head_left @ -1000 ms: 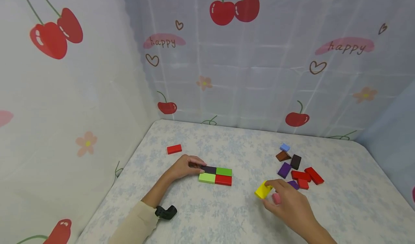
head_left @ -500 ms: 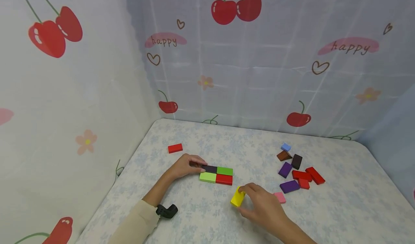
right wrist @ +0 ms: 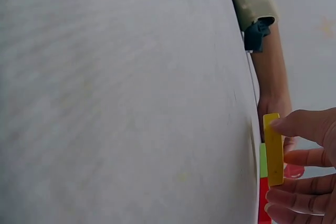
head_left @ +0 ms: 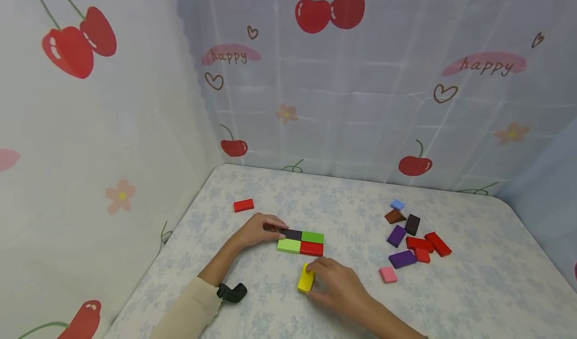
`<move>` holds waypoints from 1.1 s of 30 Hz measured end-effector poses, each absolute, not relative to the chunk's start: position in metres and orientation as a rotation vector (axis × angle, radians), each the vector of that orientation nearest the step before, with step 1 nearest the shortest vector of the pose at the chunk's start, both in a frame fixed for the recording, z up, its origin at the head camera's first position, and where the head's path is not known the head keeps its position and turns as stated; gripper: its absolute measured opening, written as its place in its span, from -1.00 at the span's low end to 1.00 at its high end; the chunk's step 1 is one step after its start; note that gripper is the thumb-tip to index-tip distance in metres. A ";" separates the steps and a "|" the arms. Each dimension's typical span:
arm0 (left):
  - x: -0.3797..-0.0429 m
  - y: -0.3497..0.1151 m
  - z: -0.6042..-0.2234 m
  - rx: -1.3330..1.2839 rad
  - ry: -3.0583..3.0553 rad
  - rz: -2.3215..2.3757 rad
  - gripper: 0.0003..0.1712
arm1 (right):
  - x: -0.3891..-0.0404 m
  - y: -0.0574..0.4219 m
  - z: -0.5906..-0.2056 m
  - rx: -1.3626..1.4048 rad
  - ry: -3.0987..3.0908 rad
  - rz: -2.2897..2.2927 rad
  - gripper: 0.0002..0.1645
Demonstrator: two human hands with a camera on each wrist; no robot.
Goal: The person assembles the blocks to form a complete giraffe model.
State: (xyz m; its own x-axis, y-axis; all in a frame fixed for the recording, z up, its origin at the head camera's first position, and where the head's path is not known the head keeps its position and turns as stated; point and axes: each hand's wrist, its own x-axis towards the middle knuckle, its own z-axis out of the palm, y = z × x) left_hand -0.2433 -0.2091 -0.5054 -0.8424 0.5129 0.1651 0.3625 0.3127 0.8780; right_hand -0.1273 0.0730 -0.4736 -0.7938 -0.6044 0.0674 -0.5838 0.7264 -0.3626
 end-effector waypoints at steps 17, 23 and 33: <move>-0.245 -0.209 -0.513 0.794 2.441 1.559 -0.69 | -0.136 0.041 -0.484 -1.069 2.904 -0.535 -0.55; -0.244 -0.209 -0.507 0.787 2.431 1.567 -0.69 | -0.141 0.039 -0.482 -1.037 2.884 -0.566 -0.58; -0.251 -0.212 -0.515 0.815 2.399 1.555 -0.67 | -0.149 0.028 -0.479 -1.098 2.867 -0.569 -0.60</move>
